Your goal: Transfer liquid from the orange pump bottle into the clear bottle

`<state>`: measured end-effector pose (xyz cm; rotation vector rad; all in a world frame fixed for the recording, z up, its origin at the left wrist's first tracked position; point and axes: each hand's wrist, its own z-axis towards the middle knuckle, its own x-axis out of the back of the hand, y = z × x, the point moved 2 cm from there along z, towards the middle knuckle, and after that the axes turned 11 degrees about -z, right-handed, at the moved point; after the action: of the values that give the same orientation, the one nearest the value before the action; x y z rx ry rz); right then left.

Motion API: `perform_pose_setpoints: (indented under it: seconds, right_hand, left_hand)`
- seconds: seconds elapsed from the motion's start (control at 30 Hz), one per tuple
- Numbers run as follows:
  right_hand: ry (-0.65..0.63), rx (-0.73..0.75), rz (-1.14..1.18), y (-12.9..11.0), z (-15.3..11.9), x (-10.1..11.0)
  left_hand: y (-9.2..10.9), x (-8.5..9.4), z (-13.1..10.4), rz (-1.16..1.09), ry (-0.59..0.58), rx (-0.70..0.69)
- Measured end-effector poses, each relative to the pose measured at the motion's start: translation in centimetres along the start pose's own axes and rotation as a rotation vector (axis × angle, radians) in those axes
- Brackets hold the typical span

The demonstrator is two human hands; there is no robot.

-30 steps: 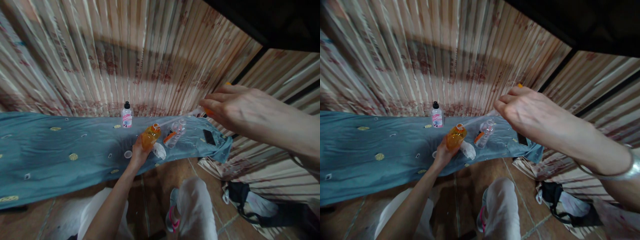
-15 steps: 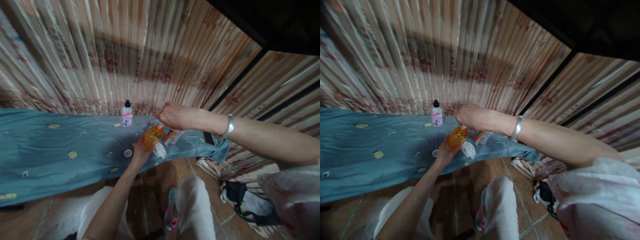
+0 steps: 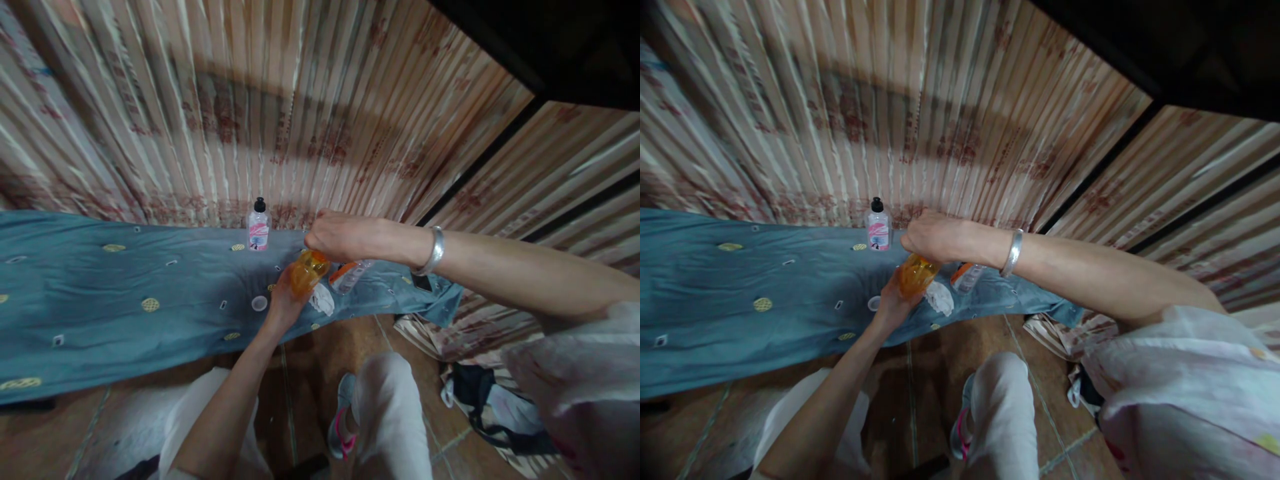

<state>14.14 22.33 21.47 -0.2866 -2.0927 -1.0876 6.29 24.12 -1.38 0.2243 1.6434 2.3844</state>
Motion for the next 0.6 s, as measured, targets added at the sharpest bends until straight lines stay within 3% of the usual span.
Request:
perform_pose_setpoints:
  seconds: [0.1,0.2,0.3,0.4,0.5,0.6]
  right_hand:
    - [0.104,-0.003,0.045,0.4,-0.7,0.4]
    - [0.401,-0.129,0.23,0.9,-3.2,0.0]
    - [0.682,-0.45,0.548,0.4,-5.7,-3.0]
    - [0.808,-0.706,1.018,-1.1,-5.8,-7.5]
    - [0.785,-0.519,1.476,-2.4,-3.2,-10.3]
    - [0.724,-0.356,1.695,-2.4,-0.9,-10.7]
  left_hand:
    - [0.6,0.1,0.0,-0.091,0.012,0.042]
    - [1.1,0.4,0.0,-0.107,0.044,0.077]
    - [1.2,0.7,0.1,-0.032,0.053,0.074]
    - [0.9,0.9,0.2,-0.014,0.045,0.052]
    - [0.7,1.0,0.1,-0.033,0.042,0.049]
    - [0.7,1.0,0.1,-0.014,0.047,0.05]
